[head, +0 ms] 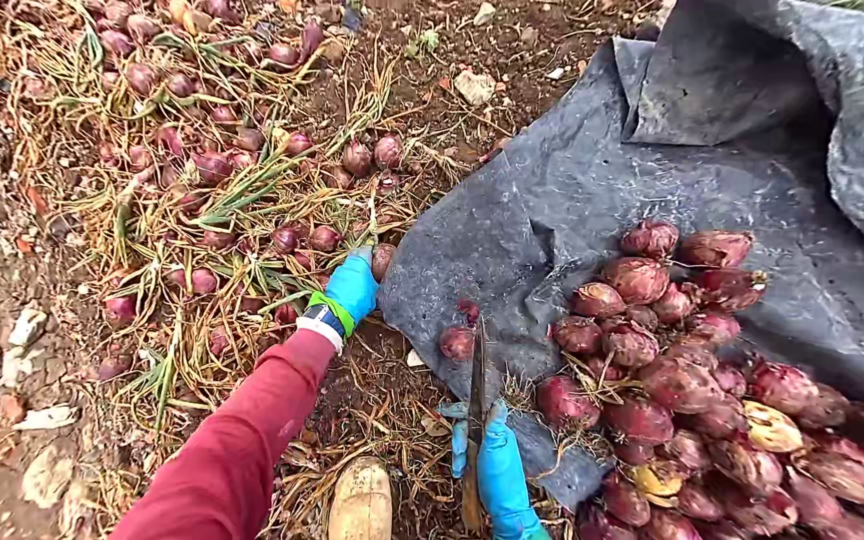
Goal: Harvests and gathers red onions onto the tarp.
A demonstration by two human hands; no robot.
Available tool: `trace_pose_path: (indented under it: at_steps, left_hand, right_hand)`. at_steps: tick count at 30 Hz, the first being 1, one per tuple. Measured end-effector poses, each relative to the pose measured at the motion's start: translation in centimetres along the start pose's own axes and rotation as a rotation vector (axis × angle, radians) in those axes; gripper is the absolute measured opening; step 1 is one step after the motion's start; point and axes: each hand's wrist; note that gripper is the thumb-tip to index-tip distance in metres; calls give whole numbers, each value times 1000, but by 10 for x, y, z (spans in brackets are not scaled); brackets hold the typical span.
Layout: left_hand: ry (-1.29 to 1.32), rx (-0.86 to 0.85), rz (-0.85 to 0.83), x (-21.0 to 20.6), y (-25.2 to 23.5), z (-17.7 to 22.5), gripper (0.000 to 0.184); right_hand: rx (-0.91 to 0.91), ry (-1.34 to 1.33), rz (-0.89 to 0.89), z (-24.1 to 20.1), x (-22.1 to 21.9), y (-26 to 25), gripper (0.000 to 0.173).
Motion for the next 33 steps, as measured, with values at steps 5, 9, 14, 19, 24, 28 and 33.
trace_pose_path:
  at_steps: [5, 9, 14, 19, 24, 28, 33]
  left_hand:
    - [142, 151, -171, -58, 102, -67, 63]
    - [100, 154, -408, -67, 141, -103, 37]
    - [28, 207, -243, -6, 153, -103, 48]
    - [189, 185, -135, -41, 159, -71, 100]
    - [281, 131, -88, -55, 153, -63, 99]
    - [285, -109, -265, -29, 163, -39, 101]
    - [-4, -232, -693, 16, 176, -6, 83]
  right_hand:
    - [10, -49, 13, 9, 11, 23, 92]
    - [-40, -38, 19, 27, 21, 41, 92]
    - [-52, 17, -21, 38, 22, 66, 90]
    - [-64, 9, -64, 42, 9, 69, 97]
    - [-197, 28, -136, 49, -5, 51, 97]
    - [-135, 121, -302, 36, -18, 27, 79]
    - [44, 478, -303, 0, -24, 3, 79]
Point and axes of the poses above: each hand's wrist, its own y-axis away from the middle knuckle, its own x-axis out of the back of the hand, z = x × y, and after that the axes turned 5 degrees about y, right-handed
